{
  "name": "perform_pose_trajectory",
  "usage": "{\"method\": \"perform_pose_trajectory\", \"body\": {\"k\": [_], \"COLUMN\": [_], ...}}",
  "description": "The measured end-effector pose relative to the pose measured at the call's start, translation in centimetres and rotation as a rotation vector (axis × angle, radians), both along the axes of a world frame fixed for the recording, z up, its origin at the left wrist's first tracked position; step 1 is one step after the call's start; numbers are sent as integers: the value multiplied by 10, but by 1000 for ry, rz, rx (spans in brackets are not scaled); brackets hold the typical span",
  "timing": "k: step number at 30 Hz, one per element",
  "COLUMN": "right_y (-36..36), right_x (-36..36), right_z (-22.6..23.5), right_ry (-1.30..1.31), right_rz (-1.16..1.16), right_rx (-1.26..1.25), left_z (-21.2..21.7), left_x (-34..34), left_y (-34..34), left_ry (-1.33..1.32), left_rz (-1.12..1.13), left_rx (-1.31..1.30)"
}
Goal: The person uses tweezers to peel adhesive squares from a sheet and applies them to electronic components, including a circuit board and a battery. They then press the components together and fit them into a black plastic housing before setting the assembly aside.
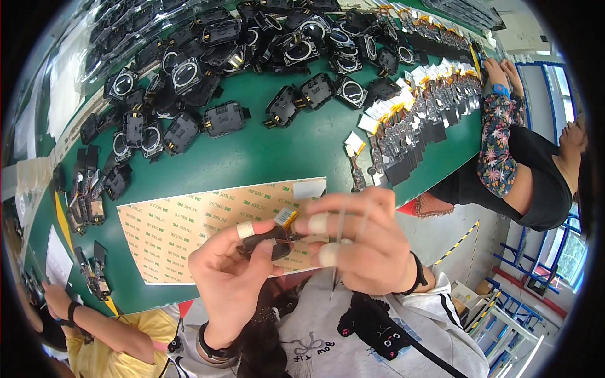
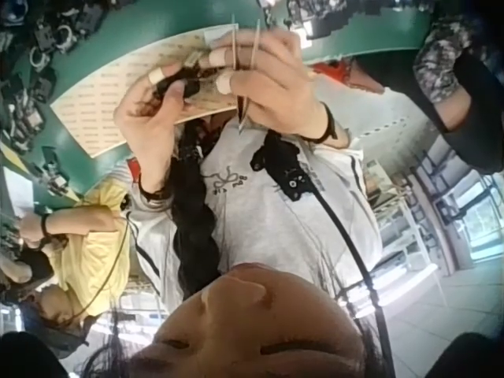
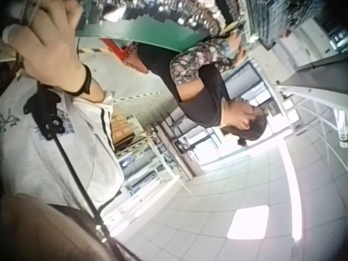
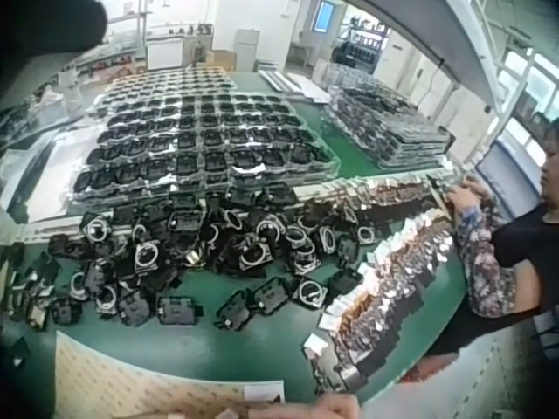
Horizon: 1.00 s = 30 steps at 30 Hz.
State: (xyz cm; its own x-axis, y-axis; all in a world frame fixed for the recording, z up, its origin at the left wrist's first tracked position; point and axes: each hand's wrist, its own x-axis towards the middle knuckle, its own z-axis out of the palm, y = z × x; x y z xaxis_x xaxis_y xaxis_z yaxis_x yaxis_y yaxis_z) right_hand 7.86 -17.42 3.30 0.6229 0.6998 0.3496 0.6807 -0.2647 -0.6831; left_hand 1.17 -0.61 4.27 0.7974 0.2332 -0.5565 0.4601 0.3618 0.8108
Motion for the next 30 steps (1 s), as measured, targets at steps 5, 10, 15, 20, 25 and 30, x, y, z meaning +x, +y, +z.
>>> {"method": "perform_pose_trajectory", "body": {"k": [5, 10, 15, 20, 25, 30], "right_y": [2, -9, -8, -5, 6, 11], "right_x": [-41, -21, 0, 8, -5, 4], "right_z": [-21, -34, -37, -22, -21, -21], "right_ry": [479, 521, 569, 441, 973, 1057], "right_rz": [-263, 104, 64, -118, -414, -532], "right_rx": [324, 62, 144, 202, 217, 199], "left_z": [-2, -12, -29, -39, -42, -30], "left_x": [1, 4, 12, 8, 10, 15], "left_y": [5, 1, -11, -25, -30, -25], "left_ry": [-71, -183, -164, -247, -325, -332], "left_rz": [129, 430, 439, 478, 596, 558], "left_rx": [157, -81, -147, -59, -60, -70]}}
